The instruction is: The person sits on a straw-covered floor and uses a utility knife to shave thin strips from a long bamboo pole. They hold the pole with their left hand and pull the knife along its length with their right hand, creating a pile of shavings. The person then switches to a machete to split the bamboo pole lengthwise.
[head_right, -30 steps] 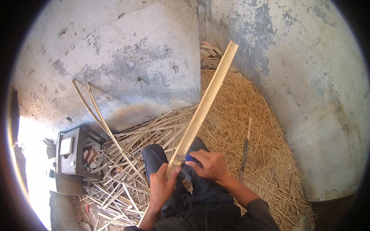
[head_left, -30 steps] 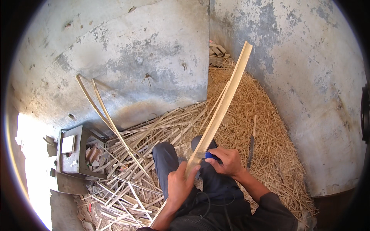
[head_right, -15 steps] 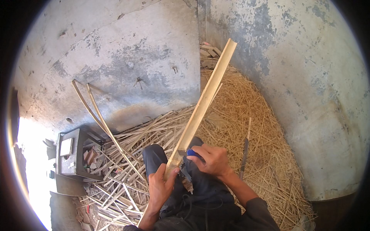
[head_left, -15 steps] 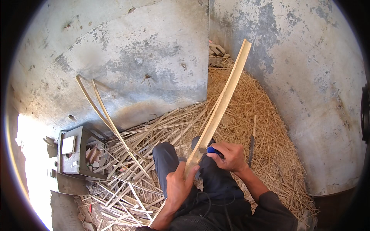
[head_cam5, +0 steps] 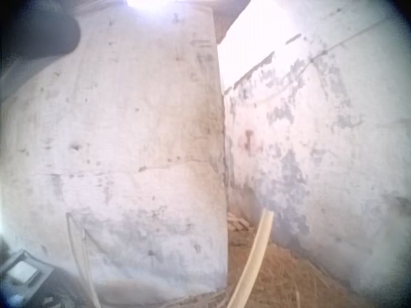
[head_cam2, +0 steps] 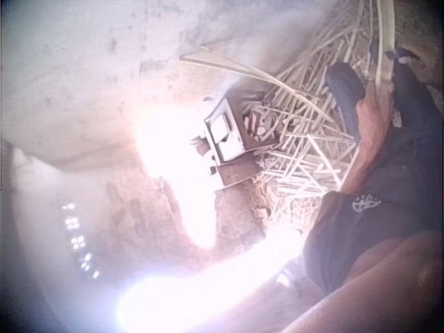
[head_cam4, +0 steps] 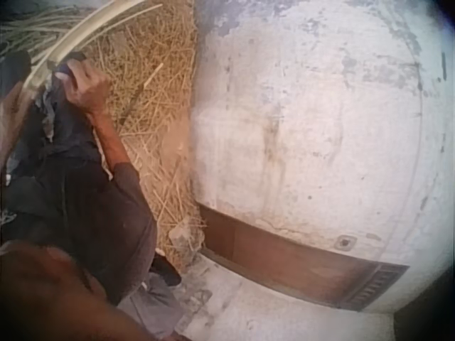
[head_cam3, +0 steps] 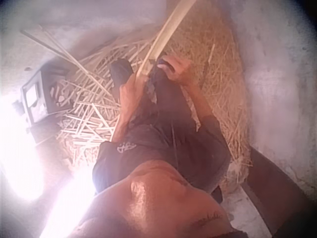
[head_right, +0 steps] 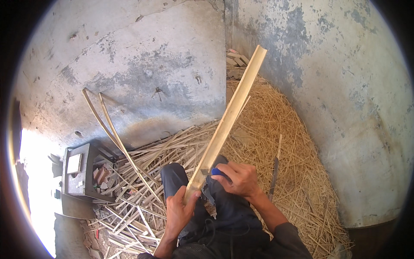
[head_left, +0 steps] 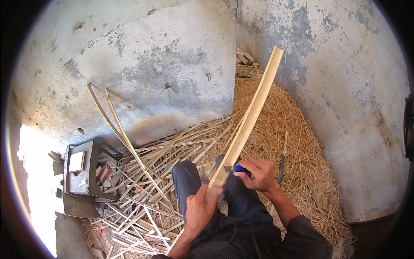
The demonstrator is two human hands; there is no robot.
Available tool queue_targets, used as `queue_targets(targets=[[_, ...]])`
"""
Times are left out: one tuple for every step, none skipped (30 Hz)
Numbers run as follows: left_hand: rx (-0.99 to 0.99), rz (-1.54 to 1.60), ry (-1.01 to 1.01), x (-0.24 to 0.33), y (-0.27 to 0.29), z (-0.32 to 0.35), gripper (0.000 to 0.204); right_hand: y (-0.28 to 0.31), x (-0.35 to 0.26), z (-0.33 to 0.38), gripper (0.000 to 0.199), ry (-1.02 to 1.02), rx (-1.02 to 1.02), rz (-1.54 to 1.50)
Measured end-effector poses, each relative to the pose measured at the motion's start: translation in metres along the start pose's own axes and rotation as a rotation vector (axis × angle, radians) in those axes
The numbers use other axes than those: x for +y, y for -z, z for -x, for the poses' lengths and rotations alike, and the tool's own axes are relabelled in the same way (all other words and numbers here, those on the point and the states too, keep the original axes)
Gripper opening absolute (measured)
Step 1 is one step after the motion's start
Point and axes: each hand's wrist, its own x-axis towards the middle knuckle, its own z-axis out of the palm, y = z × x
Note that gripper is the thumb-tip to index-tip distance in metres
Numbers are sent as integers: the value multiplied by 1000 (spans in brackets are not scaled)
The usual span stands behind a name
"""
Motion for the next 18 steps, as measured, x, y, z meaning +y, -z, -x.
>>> queue_targets(targets=[[-5, 9, 7, -1, 0, 1, 37, 0, 0, 0, 37, 1, -1, 2], [-4, 10, 4, -2, 1, 1, 38, 0, 1, 0, 37, 2, -3, 3], [-2, 11, 1, -3, 1, 2, 38, -1, 2, 0, 34, 12, 7, 6], [0, 12, -2, -3, 1, 2, 38, -2, 4, 1, 32, 24, 18, 9], [-1, 8, -3, -3, 1, 3, 38, -3, 6, 1, 30, 36, 28, 12], [-3, 5, -4, -3, 2, 3, 38, -2, 5, 1, 30, 38, 21, 10], [-5, 0, -5, -2, 3, 3, 38, -1, 5, 0, 30, 40, 14, 8], [-7, -10, -2, -1, 4, 4, 38, 0, 5, 0, 30, 41, 7, 6], [-9, -19, 1, 1, 5, 6, 39, 0, 9, 0, 31, 2, 67, 5], [-12, -29, 2, 2, 5, 8, 39, 0, 17, 1, 32, -37, 129, 5], [-42, -27, 14, 0, 6, 14, 39, 4, 26, -1, 33, -75, 188, 4], [-71, -25, 26, -4, 6, 24, 40, 15, 41, -9, 35, -215, 234, 2], [-110, -11, 34, -6, 4, 31, 41, 32, 59, -18, 36, -357, 277, 15], [-132, -8, 65, -8, 4, 36, 41, 39, 76, -19, 36, -376, 257, 85], [-151, -14, 96, -9, 4, 39, 41, 40, 90, -19, 36, -396, 241, 146], [-164, -13, 135, -11, 5, 43, 42, 39, 97, -21, 36, -415, 229, 110], [-155, -28, 113, -17, 5, 46, 41, 39, 101, -23, 36, -434, 217, 74], [-145, -44, 92, -25, 5, 47, 41, 39, 104, -25, 36, -452, 205, 37]])
